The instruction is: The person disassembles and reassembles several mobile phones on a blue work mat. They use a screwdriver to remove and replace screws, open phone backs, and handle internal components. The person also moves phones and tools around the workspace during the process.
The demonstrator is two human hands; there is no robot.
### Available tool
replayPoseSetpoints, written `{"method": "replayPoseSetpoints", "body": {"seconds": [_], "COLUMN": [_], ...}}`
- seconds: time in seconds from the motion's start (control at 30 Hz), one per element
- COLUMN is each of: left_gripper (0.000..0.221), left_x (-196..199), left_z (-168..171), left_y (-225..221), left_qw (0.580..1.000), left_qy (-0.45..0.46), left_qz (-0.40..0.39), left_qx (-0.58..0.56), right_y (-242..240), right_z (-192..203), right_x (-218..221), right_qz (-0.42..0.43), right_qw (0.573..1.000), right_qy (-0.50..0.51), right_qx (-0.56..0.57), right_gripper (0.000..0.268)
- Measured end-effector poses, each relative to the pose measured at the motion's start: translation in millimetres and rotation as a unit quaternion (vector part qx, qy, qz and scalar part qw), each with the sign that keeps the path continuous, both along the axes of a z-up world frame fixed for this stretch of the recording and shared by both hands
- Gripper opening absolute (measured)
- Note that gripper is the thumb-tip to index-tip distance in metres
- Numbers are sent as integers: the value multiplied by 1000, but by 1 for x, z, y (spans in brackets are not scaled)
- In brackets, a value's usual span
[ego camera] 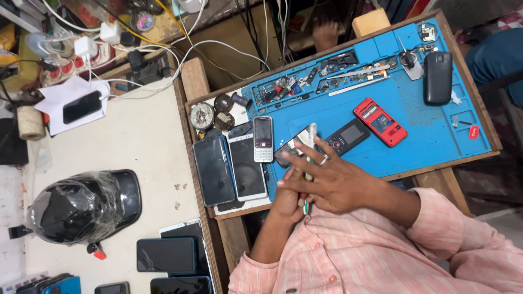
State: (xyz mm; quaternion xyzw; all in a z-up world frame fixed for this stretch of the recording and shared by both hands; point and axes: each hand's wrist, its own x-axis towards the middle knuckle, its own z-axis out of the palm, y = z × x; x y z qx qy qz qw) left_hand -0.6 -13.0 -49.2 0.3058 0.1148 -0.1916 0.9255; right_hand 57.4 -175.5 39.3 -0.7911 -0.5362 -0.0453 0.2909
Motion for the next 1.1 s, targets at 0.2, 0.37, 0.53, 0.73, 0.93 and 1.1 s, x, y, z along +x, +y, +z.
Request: {"method": "replayPoseSetpoints", "body": {"seconds": [0.2, 0.37, 0.53, 0.73, 0.93, 1.1], "left_gripper": [45, 41, 52, 45, 42, 35], "left_x": [15, 44, 71, 113, 156, 169], "left_z": [22, 71, 116, 130, 113, 113], "left_y": [26, 56, 48, 29, 53, 71], "left_qw": [985, 911, 603, 488, 465, 463], "left_qy": [-56, -132, -329, -381, -396, -356], "left_qz": [48, 72, -15, -138, -123, -109], "left_qx": [159, 383, 726, 773, 782, 804], "right_y": [-27, -51, -67, -94, -120, -127], "right_z": [9, -3, -11, -8, -9, -21], "right_x": [9, 9, 6, 11, 19, 19], "right_qz": [-106, -165, -187, -236, -281, -290], "right_qw": [993, 985, 981, 971, 957, 954], "right_qy": [-22, 1, 5, -6, -41, -29], "right_qx": [57, 49, 52, 35, 64, 72], "right_gripper": [60, 50, 44, 43, 40, 40]}}
